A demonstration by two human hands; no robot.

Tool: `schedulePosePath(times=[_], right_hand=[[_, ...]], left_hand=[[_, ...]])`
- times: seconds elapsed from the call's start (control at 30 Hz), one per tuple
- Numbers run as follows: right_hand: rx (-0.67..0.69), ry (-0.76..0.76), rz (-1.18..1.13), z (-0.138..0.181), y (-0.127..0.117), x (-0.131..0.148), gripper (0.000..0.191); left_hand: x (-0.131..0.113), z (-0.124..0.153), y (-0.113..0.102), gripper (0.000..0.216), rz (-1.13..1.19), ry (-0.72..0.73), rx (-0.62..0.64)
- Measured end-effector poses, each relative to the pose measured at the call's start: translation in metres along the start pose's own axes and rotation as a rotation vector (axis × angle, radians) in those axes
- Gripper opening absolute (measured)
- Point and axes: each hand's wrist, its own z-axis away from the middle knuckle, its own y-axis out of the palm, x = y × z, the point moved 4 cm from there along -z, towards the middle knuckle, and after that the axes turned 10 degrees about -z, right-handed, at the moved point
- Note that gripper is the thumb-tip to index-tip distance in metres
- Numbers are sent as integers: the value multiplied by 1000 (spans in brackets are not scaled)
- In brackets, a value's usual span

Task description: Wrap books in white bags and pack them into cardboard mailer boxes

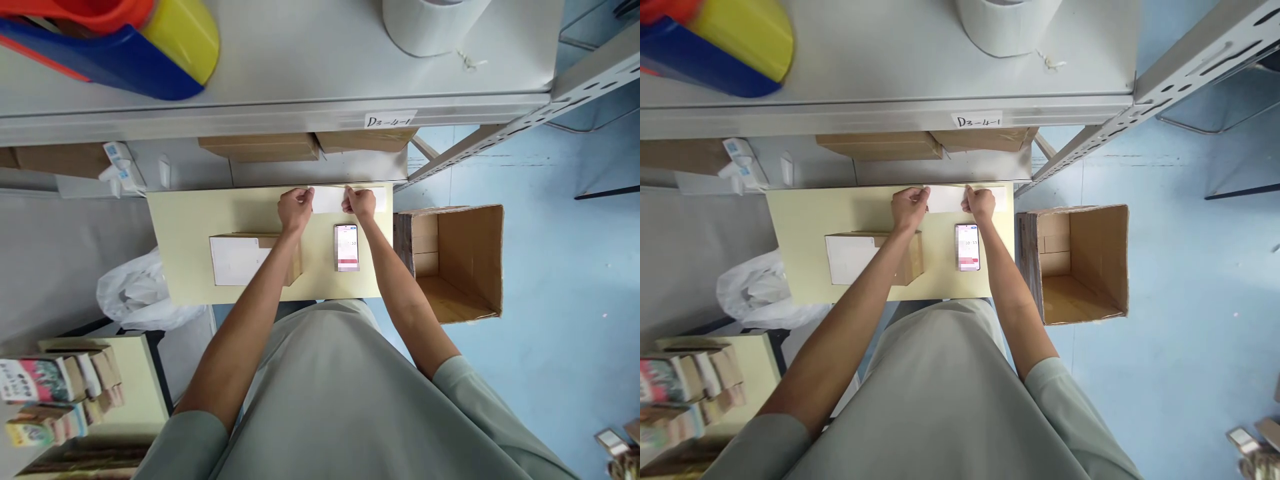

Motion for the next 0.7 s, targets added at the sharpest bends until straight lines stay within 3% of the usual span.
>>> schedulePosePath(times=[0.4, 0.7], right_hand=[[5, 56, -69, -15, 1, -9, 49], [14, 83, -108, -10, 0, -3, 47]], left_hand=[[-1, -4, -2, 29, 15, -12, -5], [-9, 7, -11, 27, -25, -26, -30]])
